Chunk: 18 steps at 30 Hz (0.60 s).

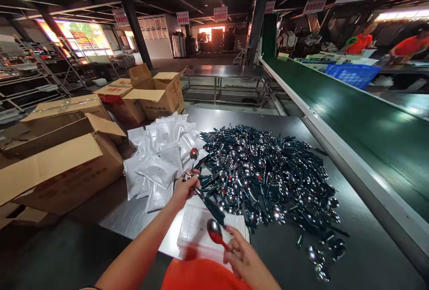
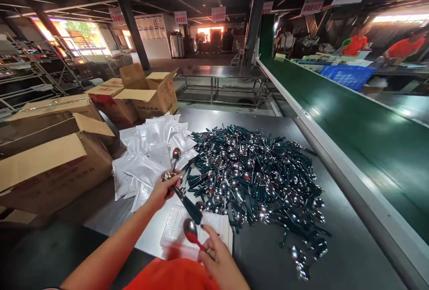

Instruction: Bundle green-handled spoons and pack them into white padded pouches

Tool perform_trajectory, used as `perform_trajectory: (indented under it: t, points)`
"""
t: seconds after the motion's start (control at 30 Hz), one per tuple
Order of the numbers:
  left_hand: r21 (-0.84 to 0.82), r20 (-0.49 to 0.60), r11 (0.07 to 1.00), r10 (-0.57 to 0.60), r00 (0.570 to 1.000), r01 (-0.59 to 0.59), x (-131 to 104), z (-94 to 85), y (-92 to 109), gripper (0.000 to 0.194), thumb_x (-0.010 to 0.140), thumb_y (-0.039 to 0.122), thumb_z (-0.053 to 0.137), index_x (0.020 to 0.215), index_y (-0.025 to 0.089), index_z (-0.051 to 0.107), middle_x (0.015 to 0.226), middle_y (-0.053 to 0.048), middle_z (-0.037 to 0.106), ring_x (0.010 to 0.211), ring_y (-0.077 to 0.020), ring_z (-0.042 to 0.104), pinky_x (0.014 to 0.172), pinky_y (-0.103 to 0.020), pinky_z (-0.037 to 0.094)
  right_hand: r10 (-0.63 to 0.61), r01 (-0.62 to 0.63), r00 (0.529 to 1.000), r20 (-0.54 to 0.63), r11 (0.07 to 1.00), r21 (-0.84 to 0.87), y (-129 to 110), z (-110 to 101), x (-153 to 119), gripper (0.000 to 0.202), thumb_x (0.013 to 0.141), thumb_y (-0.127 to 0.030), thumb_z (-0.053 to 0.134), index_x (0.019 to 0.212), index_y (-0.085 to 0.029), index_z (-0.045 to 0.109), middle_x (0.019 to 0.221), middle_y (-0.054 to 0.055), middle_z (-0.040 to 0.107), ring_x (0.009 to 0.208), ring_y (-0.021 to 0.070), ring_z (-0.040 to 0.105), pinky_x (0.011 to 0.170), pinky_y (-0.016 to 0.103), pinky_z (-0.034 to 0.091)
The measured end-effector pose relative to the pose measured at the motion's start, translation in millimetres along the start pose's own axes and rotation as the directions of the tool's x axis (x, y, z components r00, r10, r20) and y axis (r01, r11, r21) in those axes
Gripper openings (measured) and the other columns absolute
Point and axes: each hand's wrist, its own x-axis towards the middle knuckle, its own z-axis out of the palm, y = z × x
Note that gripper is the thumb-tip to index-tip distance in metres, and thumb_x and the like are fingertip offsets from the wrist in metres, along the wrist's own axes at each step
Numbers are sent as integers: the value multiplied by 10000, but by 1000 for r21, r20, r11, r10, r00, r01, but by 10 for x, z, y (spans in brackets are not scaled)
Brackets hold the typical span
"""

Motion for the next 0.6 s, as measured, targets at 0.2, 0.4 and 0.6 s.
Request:
perform_trajectory:
  t: [0.2, 0.4, 0.6]
  points:
    - [68, -33, 995, -71, 997, 73, 42, -31, -45, 480, 594, 568, 749, 801, 208, 508, 445, 91, 498, 310, -30, 274, 328, -160, 97, -129, 89, 932, -339, 987, -131, -174, -227, -99, 537, 882, -570, 476, 1251, -205, 613, 926, 82, 676, 752, 199, 632, 664, 296, 507]
    - [33, 109, 983, -184, 977, 182, -314, 595, -484, 597, 601, 756, 652, 754, 214, 454, 519, 92, 453, 377, -43, 323, 357, -184, 188, -357, -48, 861, -362, 652, -757, -437, 227, 419, 519, 947, -379, 313, 1371, -164, 520, 1165, 181, 615, 998, 324, 641, 804, 442, 540]
    - [28, 168, 968, -251, 953, 250, -363, 604, -539, 604, 624, 771, 629, 757, 231, 394, 528, 119, 389, 356, -26, 246, 358, -192, 128, -388, 1, 895, -221, 498, -867, -151, 420, 514, 488, 882, -247, 508, 1369, -213, 518, 1140, 155, 651, 1007, 321, 627, 863, 457, 535]
